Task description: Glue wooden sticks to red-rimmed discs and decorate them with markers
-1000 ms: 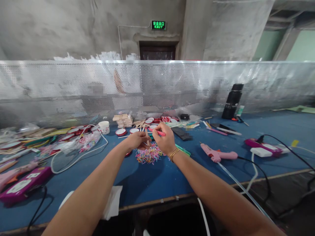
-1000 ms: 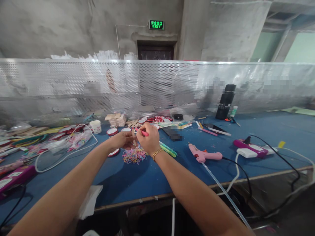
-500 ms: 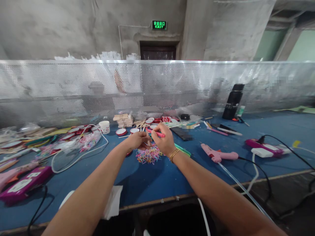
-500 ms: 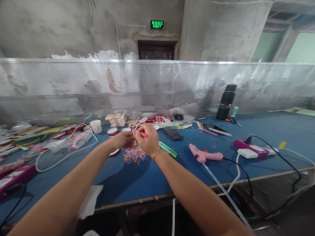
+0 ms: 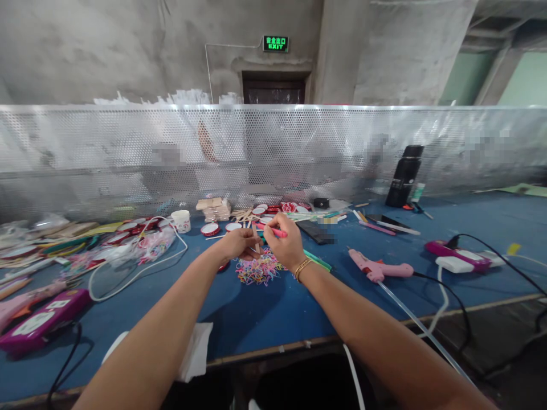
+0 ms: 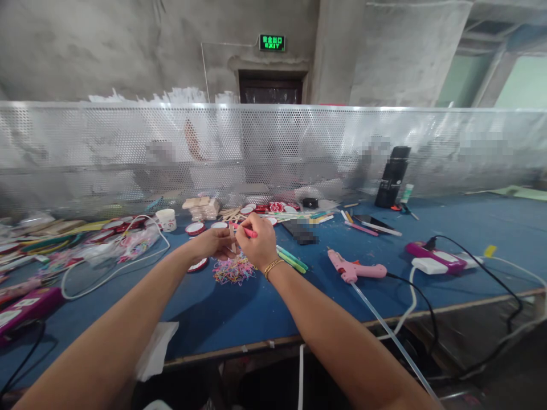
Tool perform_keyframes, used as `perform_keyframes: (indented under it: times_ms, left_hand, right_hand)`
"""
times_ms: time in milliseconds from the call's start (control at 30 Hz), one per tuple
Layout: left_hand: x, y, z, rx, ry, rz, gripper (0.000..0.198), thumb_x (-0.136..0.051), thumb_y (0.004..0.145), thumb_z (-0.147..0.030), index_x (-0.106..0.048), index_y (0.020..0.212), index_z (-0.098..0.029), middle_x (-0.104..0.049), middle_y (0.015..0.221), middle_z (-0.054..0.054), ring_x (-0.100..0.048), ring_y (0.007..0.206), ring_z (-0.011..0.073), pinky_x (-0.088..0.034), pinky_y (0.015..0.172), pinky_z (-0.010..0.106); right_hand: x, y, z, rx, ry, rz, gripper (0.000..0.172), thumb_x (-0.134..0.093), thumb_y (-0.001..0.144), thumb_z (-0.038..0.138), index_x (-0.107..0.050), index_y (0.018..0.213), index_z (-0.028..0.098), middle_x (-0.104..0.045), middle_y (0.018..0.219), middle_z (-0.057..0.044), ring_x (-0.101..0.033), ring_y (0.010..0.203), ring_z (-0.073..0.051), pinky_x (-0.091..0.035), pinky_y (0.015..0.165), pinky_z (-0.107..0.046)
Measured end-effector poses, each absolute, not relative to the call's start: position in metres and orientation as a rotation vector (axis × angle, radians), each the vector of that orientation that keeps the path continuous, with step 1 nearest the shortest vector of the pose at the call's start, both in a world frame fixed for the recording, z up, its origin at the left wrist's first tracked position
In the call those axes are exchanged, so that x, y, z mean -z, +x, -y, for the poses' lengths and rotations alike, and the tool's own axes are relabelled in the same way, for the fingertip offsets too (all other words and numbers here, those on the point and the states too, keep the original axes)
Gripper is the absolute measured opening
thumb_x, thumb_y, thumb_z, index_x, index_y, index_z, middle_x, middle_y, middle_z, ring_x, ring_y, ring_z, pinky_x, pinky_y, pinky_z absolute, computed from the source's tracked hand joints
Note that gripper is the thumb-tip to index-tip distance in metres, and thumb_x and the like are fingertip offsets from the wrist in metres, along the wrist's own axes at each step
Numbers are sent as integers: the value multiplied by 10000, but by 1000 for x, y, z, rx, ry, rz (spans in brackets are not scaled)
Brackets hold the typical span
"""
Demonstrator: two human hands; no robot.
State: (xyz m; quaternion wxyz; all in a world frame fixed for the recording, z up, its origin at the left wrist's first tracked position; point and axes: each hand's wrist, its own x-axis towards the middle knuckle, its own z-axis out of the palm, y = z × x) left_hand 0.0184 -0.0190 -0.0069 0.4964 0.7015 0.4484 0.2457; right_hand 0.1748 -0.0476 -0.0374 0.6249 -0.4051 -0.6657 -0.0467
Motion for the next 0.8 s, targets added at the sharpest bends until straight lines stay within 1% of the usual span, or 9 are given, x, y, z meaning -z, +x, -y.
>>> perform_keyframes:
  times_ms: [233,467,800]
  left_hand:
    - [5,19,21,-604,1687,-1108,447,-755,655,-502,-632,876,-135,-713,780,86,-663,604,150,-479,560,248]
    - [3,21,25,-591,1687,-1098,434,-749,659,-504,-643,883,-148,-715,787,76,-651,591,131,-475,556,233]
    - [5,19,22,-591,1693,-1097,440,-739,663,-520,-625,867,-147,-718,800,78,-654,602,131,-481,557,231]
  right_hand:
    - [37,175,48,108,-920,1521,95,-518,792,187,-485,708,216,-569,680,6,-514,696,-164,-388,697,-299]
    - [38,174,48,90,-910,1540,88,-526,800,193,-497,720,216,-579,696,4,-525,713,-167,-391,704,-298]
    - [38,174,47,96,-937,1529,85,-517,792,187,-495,716,216,-574,687,6,-516,702,-164,-392,699,-295]
